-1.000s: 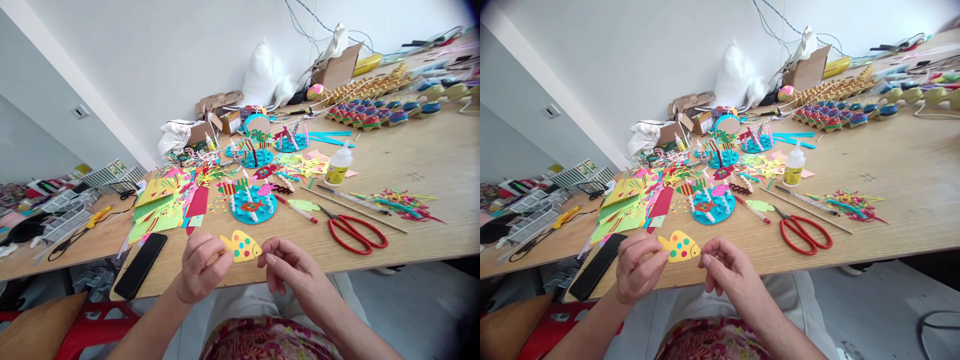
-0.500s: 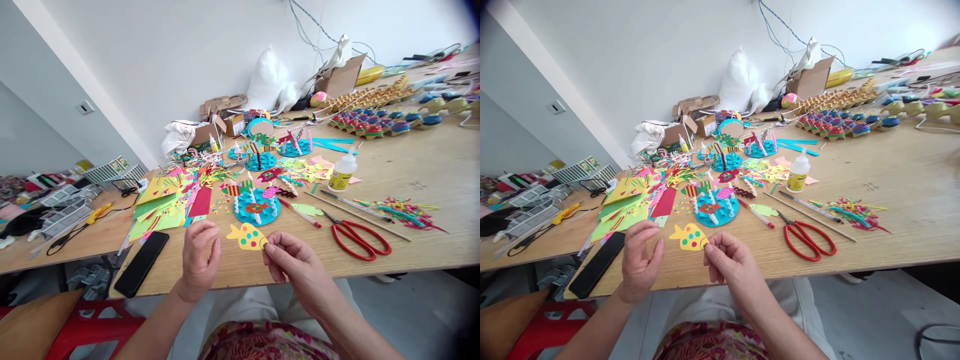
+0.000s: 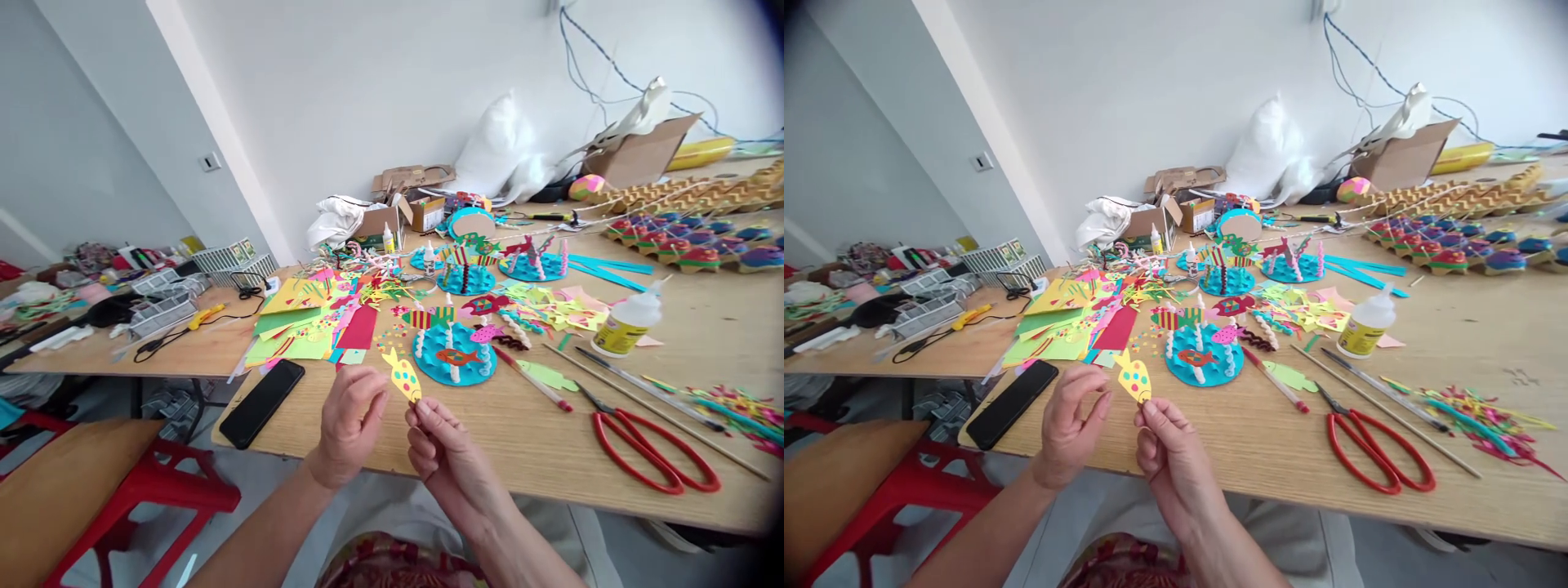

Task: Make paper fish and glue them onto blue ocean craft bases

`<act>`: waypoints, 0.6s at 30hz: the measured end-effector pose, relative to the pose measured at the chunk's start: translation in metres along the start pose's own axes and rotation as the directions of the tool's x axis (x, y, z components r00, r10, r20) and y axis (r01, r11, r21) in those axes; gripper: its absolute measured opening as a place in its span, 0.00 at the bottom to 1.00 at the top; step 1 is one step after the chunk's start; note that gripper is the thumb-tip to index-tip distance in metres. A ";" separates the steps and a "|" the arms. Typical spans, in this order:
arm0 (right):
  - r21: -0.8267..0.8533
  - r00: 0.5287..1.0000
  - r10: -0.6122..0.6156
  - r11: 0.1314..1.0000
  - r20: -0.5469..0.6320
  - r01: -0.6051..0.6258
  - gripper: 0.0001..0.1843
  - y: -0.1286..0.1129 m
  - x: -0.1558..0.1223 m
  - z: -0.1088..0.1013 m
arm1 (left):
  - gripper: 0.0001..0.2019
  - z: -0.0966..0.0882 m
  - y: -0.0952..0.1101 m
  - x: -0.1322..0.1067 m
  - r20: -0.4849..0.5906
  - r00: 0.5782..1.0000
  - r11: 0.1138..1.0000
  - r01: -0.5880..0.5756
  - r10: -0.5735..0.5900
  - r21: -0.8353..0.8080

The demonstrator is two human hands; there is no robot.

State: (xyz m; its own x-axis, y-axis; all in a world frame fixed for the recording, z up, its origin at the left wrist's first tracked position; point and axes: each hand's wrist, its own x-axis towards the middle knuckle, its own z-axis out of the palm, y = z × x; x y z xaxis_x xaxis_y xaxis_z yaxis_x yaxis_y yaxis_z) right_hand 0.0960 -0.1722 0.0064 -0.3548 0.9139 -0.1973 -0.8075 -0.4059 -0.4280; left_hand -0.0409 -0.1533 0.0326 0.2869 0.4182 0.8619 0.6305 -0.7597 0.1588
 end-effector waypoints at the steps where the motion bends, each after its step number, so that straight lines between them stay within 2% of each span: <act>1: 0.015 1.000 0.013 1.000 0.007 -0.013 0.11 0.003 0.001 0.002 | 0.19 -0.001 -0.003 0.001 -0.010 1.000 0.999 0.002 -0.002 0.038; 5: 0.034 0.999 0.041 0.999 0.024 -0.042 0.11 0.008 0.002 0.008 | 0.17 -0.011 -0.016 0.004 0.059 0.991 0.978 -0.130 0.122 0.165; 8: 0.028 0.998 0.054 0.998 0.031 -0.055 0.11 0.010 0.002 0.012 | 0.15 -0.019 -0.024 0.005 0.113 0.974 0.962 -0.215 0.198 0.165; 12: -0.042 0.997 0.064 0.997 0.043 -0.062 0.12 0.012 0.000 0.017 | 0.13 -0.028 -0.028 0.008 0.137 0.963 0.958 -0.251 0.232 0.139; 15: -0.205 0.996 0.059 0.978 0.074 -0.042 0.15 0.014 -0.003 0.014 | 0.13 -0.037 -0.035 0.016 0.134 0.971 0.970 -0.216 0.200 0.115; 18: -0.481 0.993 0.068 0.877 0.101 -0.011 0.13 0.017 -0.008 0.000 | 0.12 -0.046 -0.049 0.028 0.129 0.990 0.998 -0.059 0.058 0.004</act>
State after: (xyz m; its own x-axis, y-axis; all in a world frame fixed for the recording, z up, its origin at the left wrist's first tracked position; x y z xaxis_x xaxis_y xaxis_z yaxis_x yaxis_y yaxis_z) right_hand 0.0844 -0.1864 0.0008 -0.4544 0.8805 -0.1355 -0.4773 -0.3690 -0.7975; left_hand -0.0970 -0.1269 0.0706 0.4140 0.4343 0.8000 0.6155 -0.7810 0.1054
